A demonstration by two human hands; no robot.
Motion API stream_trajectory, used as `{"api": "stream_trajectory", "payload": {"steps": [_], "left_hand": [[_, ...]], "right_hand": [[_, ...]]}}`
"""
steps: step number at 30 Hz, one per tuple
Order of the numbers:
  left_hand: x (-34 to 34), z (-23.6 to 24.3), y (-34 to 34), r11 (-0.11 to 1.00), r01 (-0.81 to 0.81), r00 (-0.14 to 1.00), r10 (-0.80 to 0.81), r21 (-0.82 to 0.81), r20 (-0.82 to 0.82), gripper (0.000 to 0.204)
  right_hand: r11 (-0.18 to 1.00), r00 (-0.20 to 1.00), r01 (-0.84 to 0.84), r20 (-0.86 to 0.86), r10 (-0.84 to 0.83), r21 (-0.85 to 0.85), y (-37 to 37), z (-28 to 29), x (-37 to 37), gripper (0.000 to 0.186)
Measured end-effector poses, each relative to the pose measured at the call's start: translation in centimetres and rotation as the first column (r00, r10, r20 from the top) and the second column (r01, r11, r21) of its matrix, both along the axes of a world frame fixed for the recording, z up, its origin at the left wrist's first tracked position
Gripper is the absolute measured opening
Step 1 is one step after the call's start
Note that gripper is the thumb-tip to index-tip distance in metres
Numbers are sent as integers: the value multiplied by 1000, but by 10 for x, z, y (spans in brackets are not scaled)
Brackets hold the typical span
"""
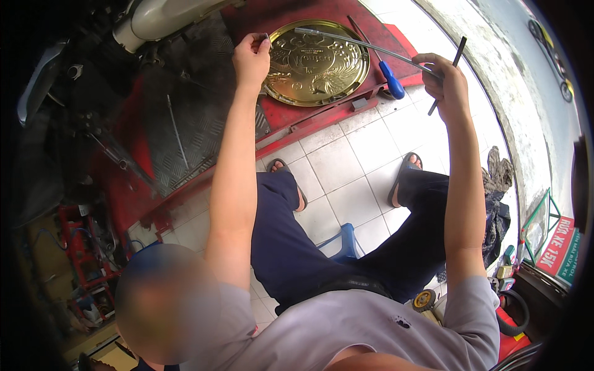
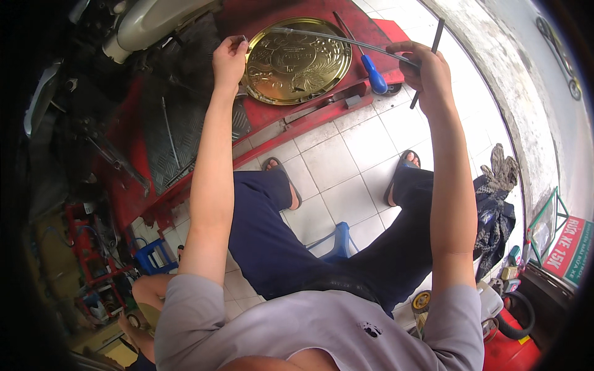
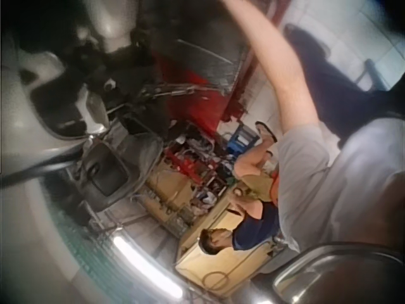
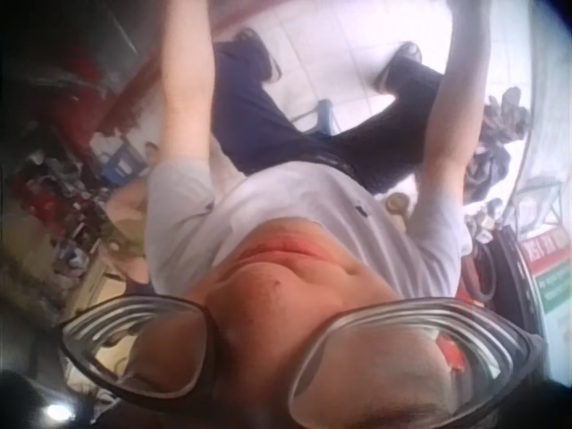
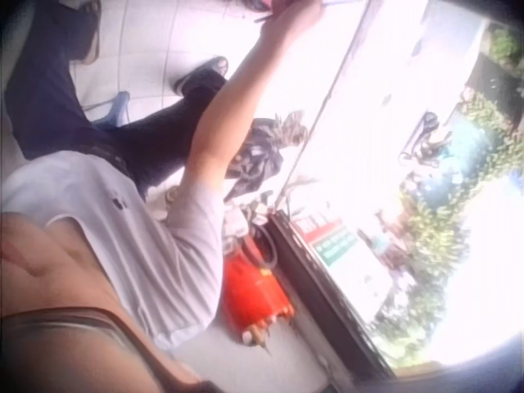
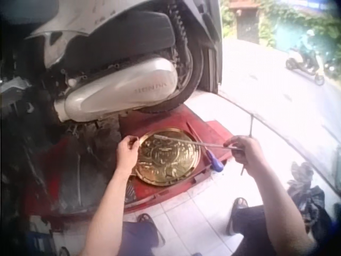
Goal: The person uses a T-handle wrench to loosen and remove a bolt from the underside of a scooter. They then use a screwdriver to adjust a component near the engine area.
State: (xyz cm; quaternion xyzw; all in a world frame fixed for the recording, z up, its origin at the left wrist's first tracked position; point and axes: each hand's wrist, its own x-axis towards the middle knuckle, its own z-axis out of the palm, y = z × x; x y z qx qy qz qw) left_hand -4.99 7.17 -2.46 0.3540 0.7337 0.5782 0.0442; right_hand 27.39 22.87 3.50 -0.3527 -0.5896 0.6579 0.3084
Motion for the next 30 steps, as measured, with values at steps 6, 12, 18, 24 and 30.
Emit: {"api": "stream_trajectory", "payload": {"steps": [6, 12, 18, 24, 30], "left_hand": [[17, 11, 9, 893, 94, 742, -357, 439, 567, 7], [19, 10, 5, 864, 39, 644, -406, 502, 649, 4], [21, 9, 7, 842, 26, 619, -437, 539, 653, 3], [20, 7, 7, 799, -41, 465, -516, 600, 720, 2], [17, 6, 8, 788, -12, 495, -530, 615, 689, 3]], "right_hand": [[996, 996, -42, -86, 36, -80, 2, -9, 0, 33], [995, 999, -46, -31, 44, -83, -5, -3, -3, 34], [994, 999, -21, -33, 18, -104, -6, -5, -3, 30], [978, 993, -40, -117, 16, -207, -3, -17, -6, 29], [954, 996, -40, -92, 13, -297, -4, -19, -11, 32]]}}
